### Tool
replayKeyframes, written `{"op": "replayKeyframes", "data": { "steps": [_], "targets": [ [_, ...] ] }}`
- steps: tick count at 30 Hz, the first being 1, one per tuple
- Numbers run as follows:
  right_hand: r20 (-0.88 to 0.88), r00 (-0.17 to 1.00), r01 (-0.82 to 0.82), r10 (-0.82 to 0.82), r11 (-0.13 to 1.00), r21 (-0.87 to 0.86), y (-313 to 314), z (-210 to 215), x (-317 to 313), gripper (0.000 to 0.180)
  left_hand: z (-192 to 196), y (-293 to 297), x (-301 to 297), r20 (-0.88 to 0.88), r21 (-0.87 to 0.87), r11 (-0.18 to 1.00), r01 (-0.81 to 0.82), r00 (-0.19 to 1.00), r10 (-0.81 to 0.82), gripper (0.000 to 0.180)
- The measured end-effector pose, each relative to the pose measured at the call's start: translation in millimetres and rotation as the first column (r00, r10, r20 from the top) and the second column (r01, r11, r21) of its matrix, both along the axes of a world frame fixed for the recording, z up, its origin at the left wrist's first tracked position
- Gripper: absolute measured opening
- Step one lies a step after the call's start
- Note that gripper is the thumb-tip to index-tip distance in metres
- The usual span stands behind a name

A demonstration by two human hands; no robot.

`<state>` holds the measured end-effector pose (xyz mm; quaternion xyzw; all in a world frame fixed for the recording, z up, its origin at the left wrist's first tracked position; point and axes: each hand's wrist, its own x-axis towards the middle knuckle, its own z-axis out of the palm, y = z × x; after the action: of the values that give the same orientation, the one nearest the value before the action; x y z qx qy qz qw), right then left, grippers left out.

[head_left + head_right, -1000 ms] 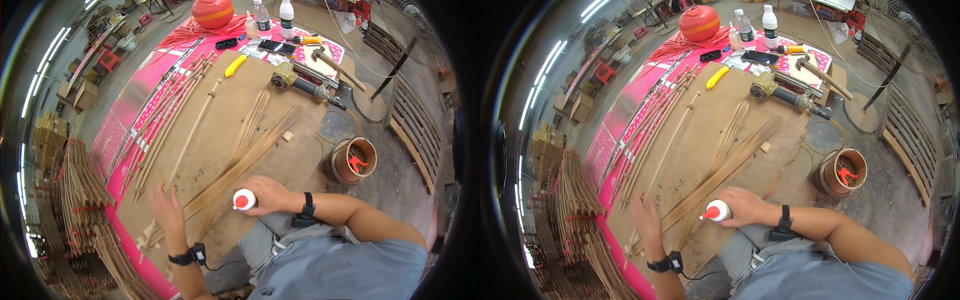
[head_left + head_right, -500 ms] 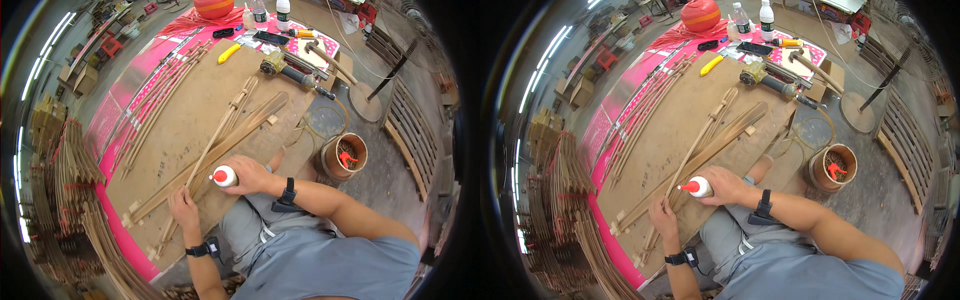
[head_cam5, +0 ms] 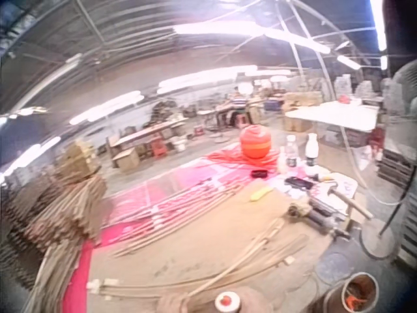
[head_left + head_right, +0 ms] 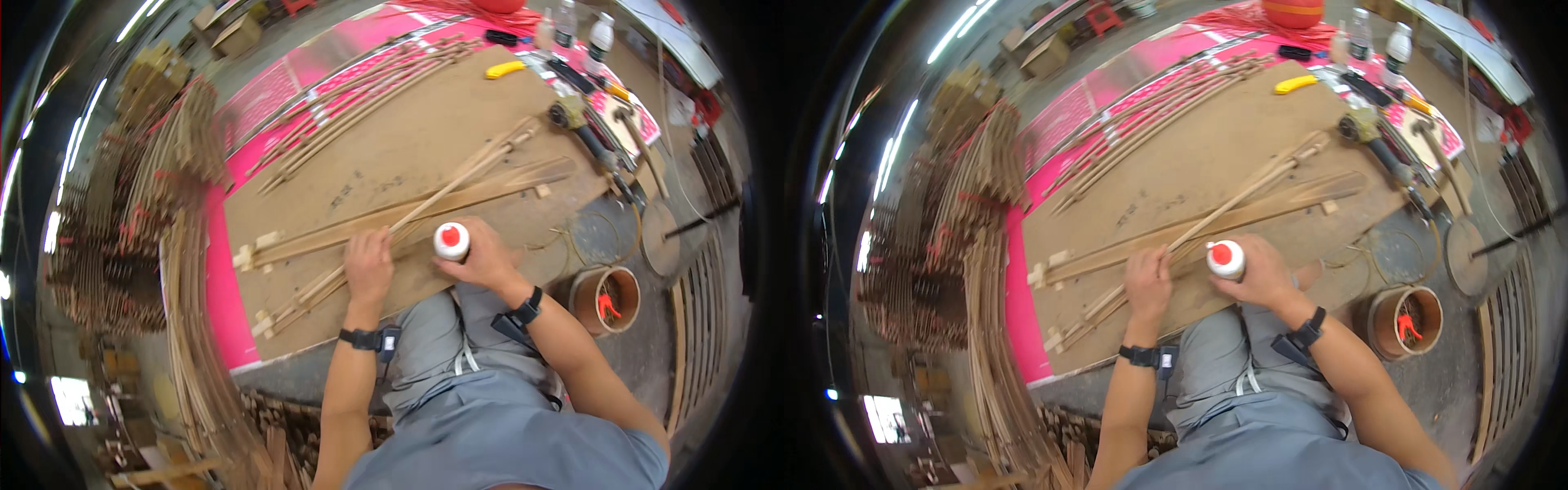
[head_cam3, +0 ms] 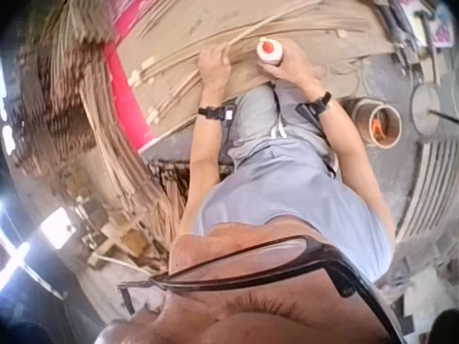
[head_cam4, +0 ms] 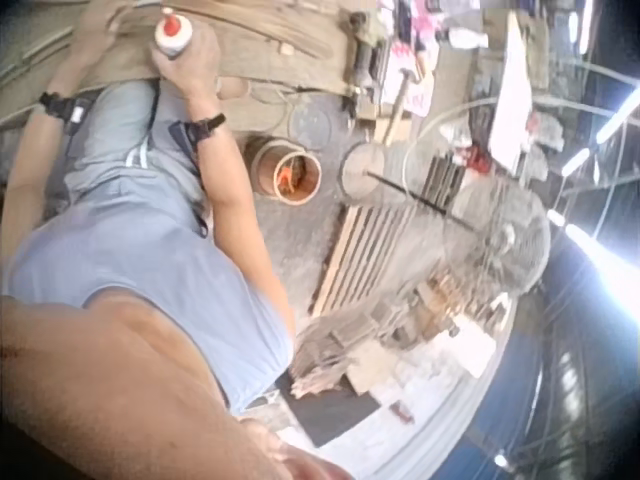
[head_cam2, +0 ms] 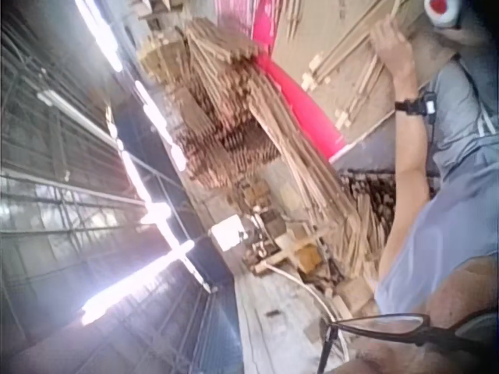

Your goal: Applying glue and using a pneumatic nail gun to assemble wooden frame components.

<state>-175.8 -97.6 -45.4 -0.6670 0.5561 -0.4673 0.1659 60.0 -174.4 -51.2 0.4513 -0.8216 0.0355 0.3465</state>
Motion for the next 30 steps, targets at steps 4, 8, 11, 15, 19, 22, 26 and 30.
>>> {"op": "replayKeyframes", "data": {
  "steps": [4,8,11,15,19,22,26,30],
  "targets": [
    [-0.004,0.999,0.047,-0.047,0.998,-0.032,-1,-6,0,0.054,8,-1,-3,-0.05,-0.022,0.999,0.041,0.998,-0.042,0.015],
    [-0.018,0.999,0.039,-0.04,0.998,-0.048,1,0,2,0.053,5,1,0,-0.082,0.025,0.999,0.049,0.996,-0.046,0.015],
    [-0.032,0.999,0.037,-0.039,0.997,-0.061,1,2,2,0.053,2,2,0,-0.103,-0.007,0.999,0.044,0.994,-0.045,0.016],
    [-0.048,0.998,0.046,-0.048,0.998,-0.046,2,5,3,0.053,2,2,3,-0.094,-0.002,0.999,0.033,0.995,-0.033,0.017],
    [-0.057,0.998,0.038,-0.041,0.998,-0.058,0,0,1,0.054,2,3,8,-0.072,-0.017,1.0,0.022,0.997,-0.023,0.018],
    [-0.055,0.995,0.078,-0.079,0.997,-0.026,0,6,0,0.053,3,2,3,-0.047,-0.012,0.999,0.041,0.998,-0.041,0.018],
    [0.018,1.0,0.019,-0.02,0.999,0.044,3,9,0,0.05,-10,0,13,0.087,-0.02,1.0,0.013,0.996,-0.011,0.016],
    [0.065,0.995,-0.068,0.069,0.997,-0.022,-2,-4,0,0.054,-18,-3,21,0.051,-0.051,0.998,0.023,0.999,-0.02,0.015]
  ]
}}
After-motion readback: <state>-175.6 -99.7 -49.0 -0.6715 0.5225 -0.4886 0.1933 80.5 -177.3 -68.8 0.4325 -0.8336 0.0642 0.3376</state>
